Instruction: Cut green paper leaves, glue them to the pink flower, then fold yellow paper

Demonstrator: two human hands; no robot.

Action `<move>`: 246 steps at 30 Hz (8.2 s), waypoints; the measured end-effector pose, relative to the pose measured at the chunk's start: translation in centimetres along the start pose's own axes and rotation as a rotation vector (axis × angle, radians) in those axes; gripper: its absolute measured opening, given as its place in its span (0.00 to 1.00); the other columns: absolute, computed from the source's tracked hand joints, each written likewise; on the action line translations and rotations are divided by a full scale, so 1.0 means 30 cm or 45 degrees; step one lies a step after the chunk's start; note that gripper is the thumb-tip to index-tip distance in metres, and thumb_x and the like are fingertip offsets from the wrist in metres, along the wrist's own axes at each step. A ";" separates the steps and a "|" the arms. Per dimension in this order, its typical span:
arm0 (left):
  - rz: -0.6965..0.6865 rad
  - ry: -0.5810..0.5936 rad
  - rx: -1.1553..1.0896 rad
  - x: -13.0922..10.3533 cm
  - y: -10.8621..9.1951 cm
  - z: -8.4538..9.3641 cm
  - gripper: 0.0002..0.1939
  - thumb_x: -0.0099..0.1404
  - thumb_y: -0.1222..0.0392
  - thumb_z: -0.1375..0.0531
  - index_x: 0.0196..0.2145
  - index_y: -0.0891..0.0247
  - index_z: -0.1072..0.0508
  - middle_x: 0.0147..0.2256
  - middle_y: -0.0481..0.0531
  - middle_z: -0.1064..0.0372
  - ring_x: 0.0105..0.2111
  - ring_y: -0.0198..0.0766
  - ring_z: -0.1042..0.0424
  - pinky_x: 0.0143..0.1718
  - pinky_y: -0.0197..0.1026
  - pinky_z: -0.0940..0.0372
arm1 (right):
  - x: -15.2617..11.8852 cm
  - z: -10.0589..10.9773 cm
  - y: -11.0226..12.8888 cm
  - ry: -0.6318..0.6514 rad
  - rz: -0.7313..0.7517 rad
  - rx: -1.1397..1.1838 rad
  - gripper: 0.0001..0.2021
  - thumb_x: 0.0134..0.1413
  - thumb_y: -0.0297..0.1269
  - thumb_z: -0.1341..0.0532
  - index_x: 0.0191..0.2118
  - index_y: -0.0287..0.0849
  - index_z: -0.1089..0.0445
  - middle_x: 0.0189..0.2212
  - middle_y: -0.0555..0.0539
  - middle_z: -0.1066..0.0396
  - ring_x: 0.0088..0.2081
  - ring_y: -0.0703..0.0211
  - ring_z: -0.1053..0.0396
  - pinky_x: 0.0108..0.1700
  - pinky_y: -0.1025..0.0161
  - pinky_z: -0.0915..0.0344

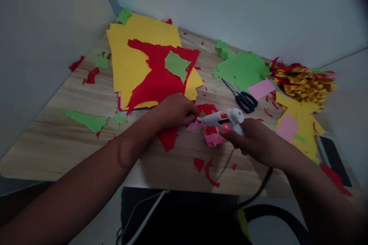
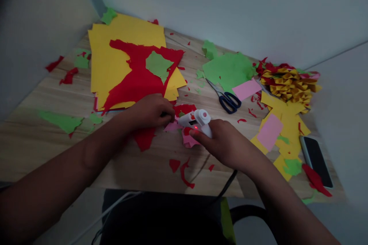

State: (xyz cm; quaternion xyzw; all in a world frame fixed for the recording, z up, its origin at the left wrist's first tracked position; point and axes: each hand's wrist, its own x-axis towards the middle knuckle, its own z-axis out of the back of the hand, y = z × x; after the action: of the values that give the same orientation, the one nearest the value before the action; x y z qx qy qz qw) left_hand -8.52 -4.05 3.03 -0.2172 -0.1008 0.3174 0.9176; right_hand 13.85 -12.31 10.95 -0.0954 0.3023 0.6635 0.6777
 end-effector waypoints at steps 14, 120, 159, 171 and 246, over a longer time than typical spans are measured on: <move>0.003 0.024 -0.010 0.003 0.002 0.002 0.12 0.61 0.64 0.43 0.33 0.58 0.17 0.31 0.51 0.21 0.32 0.39 0.27 0.35 0.39 0.41 | -0.012 -0.004 -0.002 -0.004 0.019 0.022 0.28 0.58 0.63 0.48 0.19 0.45 0.42 0.15 0.49 0.38 0.18 0.62 0.40 0.21 0.63 0.53; 0.129 -0.506 0.589 -0.134 -0.143 -0.080 0.08 0.66 0.62 0.39 0.42 0.55 0.21 0.50 0.55 0.26 0.47 0.49 0.31 0.47 0.52 0.42 | -0.023 -0.382 -0.149 -0.819 0.245 1.503 0.12 0.54 0.47 0.34 0.32 0.42 0.26 0.21 0.52 0.30 0.22 0.63 0.33 0.26 0.64 0.34; 0.916 -1.095 -0.383 -0.557 -0.113 0.076 0.25 0.50 0.46 0.36 0.41 0.66 0.22 0.38 0.55 0.21 0.34 0.42 0.27 0.36 0.39 0.34 | 0.064 -0.261 -0.012 -1.182 0.801 0.837 0.13 0.58 0.35 0.44 0.46 0.39 0.28 0.43 0.38 0.27 0.47 0.47 0.31 0.55 0.49 0.36; 0.991 -1.131 -0.431 -0.591 -0.035 -0.081 0.20 0.55 0.52 0.37 0.42 0.67 0.22 0.41 0.57 0.19 0.42 0.49 0.22 0.43 0.43 0.30 | 0.125 -0.370 -0.185 -1.263 0.516 0.707 0.12 0.54 0.34 0.46 0.39 0.42 0.27 0.29 0.45 0.28 0.37 0.51 0.32 0.41 0.59 0.39; 0.897 -0.781 0.294 -0.064 -0.323 -0.249 0.21 0.70 0.57 0.49 0.58 0.63 0.31 0.57 0.62 0.30 0.57 0.52 0.35 0.60 0.54 0.44 | 0.204 -0.233 -0.390 -1.174 -0.098 0.314 0.18 0.64 0.40 0.40 0.56 0.41 0.29 0.53 0.39 0.27 0.58 0.47 0.33 0.58 0.54 0.38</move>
State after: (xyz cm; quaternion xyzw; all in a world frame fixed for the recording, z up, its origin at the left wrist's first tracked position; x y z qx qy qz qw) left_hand -2.38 -14.58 0.80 -0.0313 -0.2512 0.6675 0.7003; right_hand 22.68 -12.07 -1.11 0.2788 0.0429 0.5702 0.7716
